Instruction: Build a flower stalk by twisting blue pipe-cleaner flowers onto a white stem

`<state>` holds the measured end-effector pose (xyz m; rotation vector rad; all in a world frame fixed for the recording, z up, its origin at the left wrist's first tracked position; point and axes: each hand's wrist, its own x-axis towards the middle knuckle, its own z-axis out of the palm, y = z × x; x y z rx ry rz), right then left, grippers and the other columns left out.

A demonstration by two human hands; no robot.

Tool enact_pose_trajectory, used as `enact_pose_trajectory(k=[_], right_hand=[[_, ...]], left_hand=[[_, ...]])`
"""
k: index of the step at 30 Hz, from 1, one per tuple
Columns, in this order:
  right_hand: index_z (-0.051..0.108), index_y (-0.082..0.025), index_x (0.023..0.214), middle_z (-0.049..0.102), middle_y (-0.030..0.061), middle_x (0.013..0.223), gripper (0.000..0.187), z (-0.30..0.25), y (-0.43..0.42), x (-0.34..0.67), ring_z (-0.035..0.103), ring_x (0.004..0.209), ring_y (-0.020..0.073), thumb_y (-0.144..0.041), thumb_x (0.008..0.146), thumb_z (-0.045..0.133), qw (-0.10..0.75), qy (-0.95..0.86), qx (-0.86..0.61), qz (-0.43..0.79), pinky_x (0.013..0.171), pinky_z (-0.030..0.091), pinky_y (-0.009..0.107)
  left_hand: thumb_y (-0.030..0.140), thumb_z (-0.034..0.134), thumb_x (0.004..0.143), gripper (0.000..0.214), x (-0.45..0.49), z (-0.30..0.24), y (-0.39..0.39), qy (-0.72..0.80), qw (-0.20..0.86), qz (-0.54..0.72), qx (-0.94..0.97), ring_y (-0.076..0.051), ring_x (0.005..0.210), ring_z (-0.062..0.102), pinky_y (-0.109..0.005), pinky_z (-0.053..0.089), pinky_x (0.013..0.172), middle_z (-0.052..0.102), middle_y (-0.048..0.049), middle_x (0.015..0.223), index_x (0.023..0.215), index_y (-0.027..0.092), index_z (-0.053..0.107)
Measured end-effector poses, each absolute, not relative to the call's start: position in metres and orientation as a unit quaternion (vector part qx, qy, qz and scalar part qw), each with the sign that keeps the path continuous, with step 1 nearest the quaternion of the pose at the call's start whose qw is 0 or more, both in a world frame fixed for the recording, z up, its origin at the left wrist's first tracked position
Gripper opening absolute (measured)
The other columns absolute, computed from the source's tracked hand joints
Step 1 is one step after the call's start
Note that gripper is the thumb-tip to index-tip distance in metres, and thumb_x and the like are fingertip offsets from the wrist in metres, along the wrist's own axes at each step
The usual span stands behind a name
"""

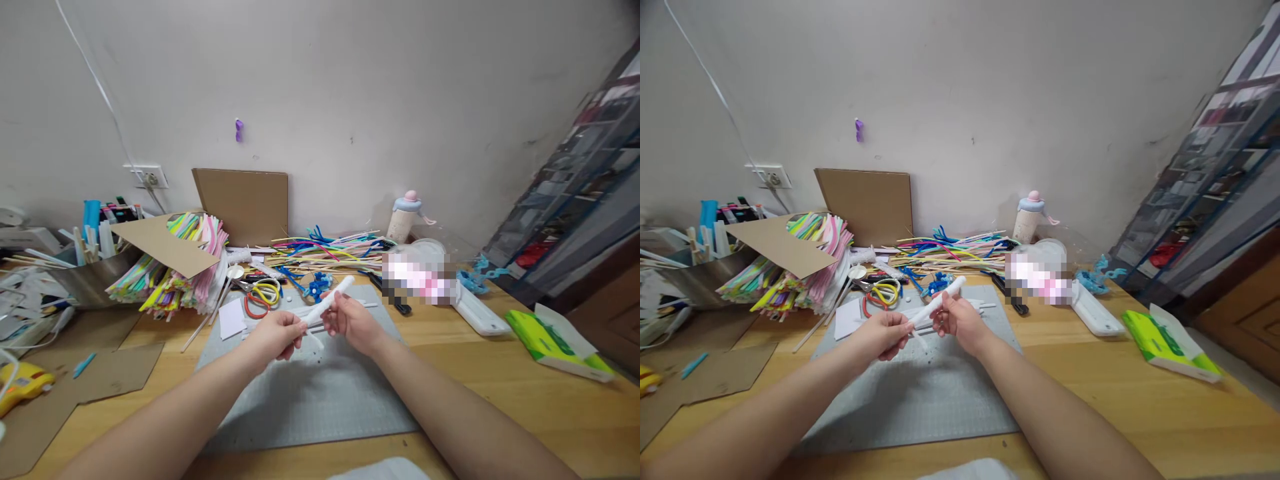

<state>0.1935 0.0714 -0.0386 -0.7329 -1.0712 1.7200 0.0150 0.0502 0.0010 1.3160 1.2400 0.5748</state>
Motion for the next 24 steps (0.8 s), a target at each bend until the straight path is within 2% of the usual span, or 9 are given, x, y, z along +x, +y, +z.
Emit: enact_pose_trajectory(k=[2, 4, 7, 11, 13, 16, 21, 24], right_hand=[[0.052, -0.017, 0.084, 0.058, 0.0007, 0.069, 0.038, -0.036, 0.067, 0.192, 0.056, 0.052, 0.0108, -0.054, 0.077, 0.051, 0.425, -0.483, -0.315, 0.697, 0.037, 0.04, 0.017], [0.051, -0.016, 0.076, 0.056, -0.0012, 0.062, 0.036, -0.036, 0.063, 0.188, 0.054, 0.046, 0.0093, -0.052, 0.076, 0.054, 0.381, -0.538, -0.334, 0.674, 0.033, 0.036, 0.016], [0.048, -0.017, 0.071, 0.049, -0.0062, 0.051, 0.034, -0.038, 0.059, 0.183, 0.044, 0.035, 0.005, -0.049, 0.074, 0.057, 0.388, -0.568, -0.344, 0.638, 0.03, 0.029, 0.014], [0.048, -0.018, 0.08, 0.049, -0.0069, 0.052, 0.032, -0.04, 0.059, 0.182, 0.044, 0.034, 0.0048, -0.05, 0.077, 0.052, 0.385, -0.531, -0.349, 0.669, 0.03, 0.027, 0.013], [0.048, -0.018, 0.083, 0.051, -0.0062, 0.054, 0.031, -0.04, 0.058, 0.183, 0.044, 0.035, 0.0052, -0.048, 0.077, 0.054, 0.367, -0.529, -0.34, 0.686, 0.031, 0.028, 0.014], [0.05, -0.017, 0.083, 0.048, -0.0069, 0.05, 0.029, -0.037, 0.058, 0.185, 0.039, 0.034, 0.0044, -0.044, 0.076, 0.056, 0.371, -0.549, -0.317, 0.679, 0.032, 0.027, 0.015], [0.051, -0.016, 0.075, 0.045, -0.0059, 0.05, 0.024, -0.026, 0.06, 0.199, 0.036, 0.042, 0.0058, -0.039, 0.076, 0.058, 0.364, -0.62, -0.296, 0.629, 0.039, 0.027, 0.018], [0.051, -0.016, 0.077, 0.045, -0.0053, 0.055, 0.022, -0.018, 0.06, 0.208, 0.037, 0.047, 0.0065, -0.037, 0.078, 0.056, 0.308, -0.677, -0.27, 0.611, 0.043, 0.029, 0.018]], left_hand=[[0.042, 0.057, 0.065, 0.027, 0.02, 0.007, 0.053, 0.529, 0.612, 0.267, 0.524, -0.005, 0.03, 0.037, -0.019, 0.018, 0.031, 0.048, 0.0057, 0.046, 0.062, 0.017, 0.046], [0.041, 0.06, 0.063, 0.028, 0.024, 0.008, 0.055, 0.525, 0.627, 0.281, 0.502, -0.005, 0.031, 0.039, -0.018, 0.019, 0.031, 0.048, 0.0055, 0.047, 0.062, 0.017, 0.046], [0.039, 0.063, 0.062, 0.028, 0.026, 0.004, 0.058, 0.499, 0.66, 0.295, 0.478, -0.003, 0.033, 0.038, -0.017, 0.017, 0.032, 0.049, 0.0053, 0.05, 0.064, 0.016, 0.047], [0.038, 0.064, 0.063, 0.029, 0.027, -0.005, 0.061, 0.479, 0.676, 0.326, 0.455, -0.002, 0.034, 0.035, -0.016, 0.013, 0.032, 0.049, 0.0053, 0.053, 0.066, 0.016, 0.045], [0.039, 0.062, 0.064, 0.029, 0.027, -0.004, 0.061, 0.48, 0.652, 0.344, 0.475, -0.002, 0.032, 0.033, -0.016, 0.013, 0.031, 0.05, 0.005, 0.051, 0.065, 0.016, 0.045], [0.042, 0.059, 0.066, 0.029, 0.028, 0.007, 0.057, 0.482, 0.608, 0.349, 0.526, -0.003, 0.029, 0.03, -0.017, 0.016, 0.031, 0.049, 0.0053, 0.048, 0.064, 0.016, 0.046], [0.043, 0.056, 0.069, 0.029, 0.02, 0.038, 0.038, 0.49, 0.515, 0.231, 0.665, -0.005, 0.033, 0.036, -0.018, 0.023, 0.035, 0.057, 0.0013, 0.051, 0.064, 0.015, 0.053], [0.043, 0.052, 0.072, 0.029, 0.013, 0.041, 0.024, 0.478, 0.479, 0.133, 0.725, -0.006, 0.036, 0.038, -0.019, 0.025, 0.037, 0.058, 0.0011, 0.052, 0.063, 0.016, 0.055]])
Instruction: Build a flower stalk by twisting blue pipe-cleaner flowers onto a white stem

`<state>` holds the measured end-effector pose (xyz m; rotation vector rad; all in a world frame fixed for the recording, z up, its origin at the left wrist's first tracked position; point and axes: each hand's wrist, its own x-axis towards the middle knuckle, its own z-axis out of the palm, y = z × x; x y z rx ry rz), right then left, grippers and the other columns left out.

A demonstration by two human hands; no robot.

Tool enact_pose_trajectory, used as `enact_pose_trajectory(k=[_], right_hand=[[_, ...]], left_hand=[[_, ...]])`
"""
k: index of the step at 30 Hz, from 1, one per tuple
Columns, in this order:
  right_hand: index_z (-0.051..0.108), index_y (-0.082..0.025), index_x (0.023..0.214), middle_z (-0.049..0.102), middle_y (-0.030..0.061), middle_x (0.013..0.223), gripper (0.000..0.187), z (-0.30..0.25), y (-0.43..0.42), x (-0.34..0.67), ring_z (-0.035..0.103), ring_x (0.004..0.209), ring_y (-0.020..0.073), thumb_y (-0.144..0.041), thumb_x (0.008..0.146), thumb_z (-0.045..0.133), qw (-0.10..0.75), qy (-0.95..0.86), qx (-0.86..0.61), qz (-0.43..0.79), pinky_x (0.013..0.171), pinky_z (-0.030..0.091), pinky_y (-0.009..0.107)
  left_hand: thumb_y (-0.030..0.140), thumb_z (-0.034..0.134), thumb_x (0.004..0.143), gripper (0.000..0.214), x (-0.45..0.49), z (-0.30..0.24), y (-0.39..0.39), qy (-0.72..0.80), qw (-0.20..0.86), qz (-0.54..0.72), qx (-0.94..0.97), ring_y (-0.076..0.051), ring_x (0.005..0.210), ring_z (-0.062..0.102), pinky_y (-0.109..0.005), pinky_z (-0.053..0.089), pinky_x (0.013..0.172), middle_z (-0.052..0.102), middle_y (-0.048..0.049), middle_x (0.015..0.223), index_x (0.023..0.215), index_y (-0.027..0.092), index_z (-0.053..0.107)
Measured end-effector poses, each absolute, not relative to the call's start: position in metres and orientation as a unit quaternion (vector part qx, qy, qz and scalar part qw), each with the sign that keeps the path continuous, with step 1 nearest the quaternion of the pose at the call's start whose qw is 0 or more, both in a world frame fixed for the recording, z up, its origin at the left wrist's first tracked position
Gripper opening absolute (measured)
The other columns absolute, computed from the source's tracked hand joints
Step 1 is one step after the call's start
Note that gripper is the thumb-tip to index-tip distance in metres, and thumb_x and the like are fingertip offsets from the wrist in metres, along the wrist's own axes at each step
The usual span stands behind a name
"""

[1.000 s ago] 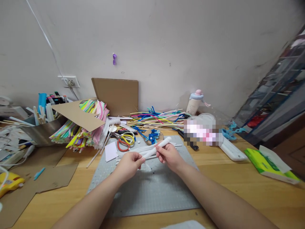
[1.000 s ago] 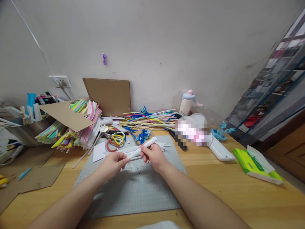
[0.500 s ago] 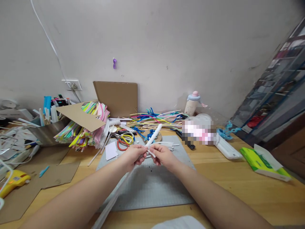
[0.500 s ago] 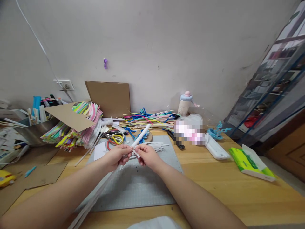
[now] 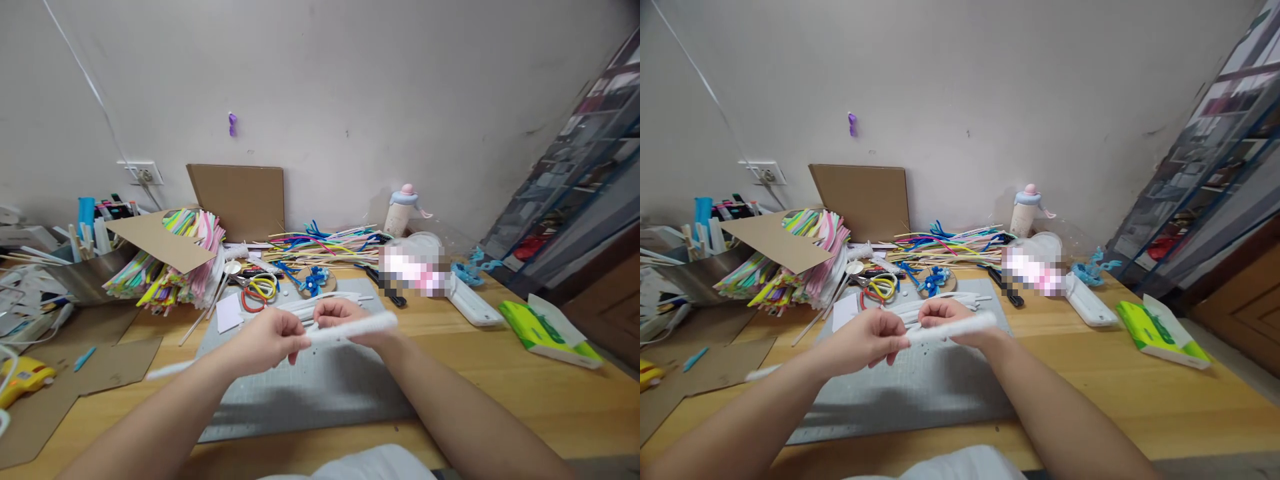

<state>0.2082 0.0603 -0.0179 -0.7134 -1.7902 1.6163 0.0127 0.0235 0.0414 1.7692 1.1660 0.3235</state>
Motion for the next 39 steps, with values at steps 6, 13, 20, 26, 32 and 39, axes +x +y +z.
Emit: enact_pose_trajectory(k=[6, 13, 20, 26, 32, 39], right_hand=[[0.056, -0.015, 0.078, 0.055, -0.0001, 0.073, 0.013, 0.0, 0.045, 0.208, 0.048, 0.068, 0.0109, -0.026, 0.083, 0.05, 0.213, -0.856, -0.247, 0.402, 0.064, 0.037, 0.023], [0.055, -0.017, 0.073, 0.057, 0.0019, 0.073, 0.01, 0.0, 0.015, 0.184, 0.048, 0.07, 0.0138, -0.019, 0.081, 0.05, 0.278, -0.887, -0.34, 0.146, 0.063, 0.032, 0.025], [0.056, -0.017, 0.071, 0.056, -0.0004, 0.068, 0.01, -0.026, 0.042, 0.179, 0.049, 0.064, 0.0123, -0.022, 0.079, 0.054, 0.361, -0.767, -0.408, 0.338, 0.059, 0.035, 0.023], [0.058, -0.018, 0.071, 0.056, 0.0017, 0.073, 0.01, -0.001, 0.042, 0.195, 0.05, 0.07, 0.014, -0.026, 0.078, 0.057, 0.4, -0.766, -0.342, 0.368, 0.064, 0.038, 0.025], [0.06, -0.018, 0.071, 0.056, 0.0018, 0.071, 0.011, 0.014, 0.018, 0.19, 0.051, 0.068, 0.0134, -0.026, 0.078, 0.058, 0.375, -0.815, -0.275, 0.346, 0.065, 0.039, 0.025], [0.059, -0.017, 0.065, 0.058, -0.0004, 0.065, 0.007, -0.027, 0.046, 0.182, 0.05, 0.062, 0.0128, -0.021, 0.071, 0.061, 0.327, -0.742, -0.417, 0.411, 0.056, 0.036, 0.023]], left_hand=[[0.037, 0.052, 0.071, 0.025, 0.006, 0.011, 0.012, 0.494, 0.347, 0.049, 0.796, -0.01, 0.045, 0.044, -0.022, 0.026, 0.044, 0.059, 0.0011, 0.051, 0.056, 0.018, 0.056], [0.039, 0.048, 0.074, 0.029, -0.002, 0.004, 0.029, 0.585, 0.311, 0.238, 0.71, -0.01, 0.046, 0.044, -0.022, 0.028, 0.046, 0.054, 0.0011, 0.05, 0.056, 0.017, 0.054], [0.046, 0.053, 0.071, 0.033, -0.02, 0.026, 0.024, 0.498, 0.538, 0.253, 0.631, -0.005, 0.035, 0.031, -0.02, 0.02, 0.037, 0.051, 0.0027, 0.049, 0.071, 0.014, 0.058], [0.041, 0.054, 0.07, 0.028, -0.023, 0.033, 0.011, 0.464, 0.461, 0.06, 0.755, -0.008, 0.041, 0.037, -0.021, 0.026, 0.042, 0.058, 0.0015, 0.05, 0.057, 0.016, 0.06], [0.042, 0.05, 0.073, 0.032, -0.023, 0.018, 0.026, 0.583, 0.301, 0.206, 0.726, -0.01, 0.045, 0.041, -0.021, 0.026, 0.045, 0.051, 0.0019, 0.047, 0.054, 0.017, 0.056], [0.045, 0.052, 0.073, 0.032, -0.028, 0.041, 0.024, 0.514, 0.477, 0.28, 0.656, -0.006, 0.037, 0.031, -0.02, 0.021, 0.038, 0.048, 0.0026, 0.049, 0.062, 0.014, 0.057]])
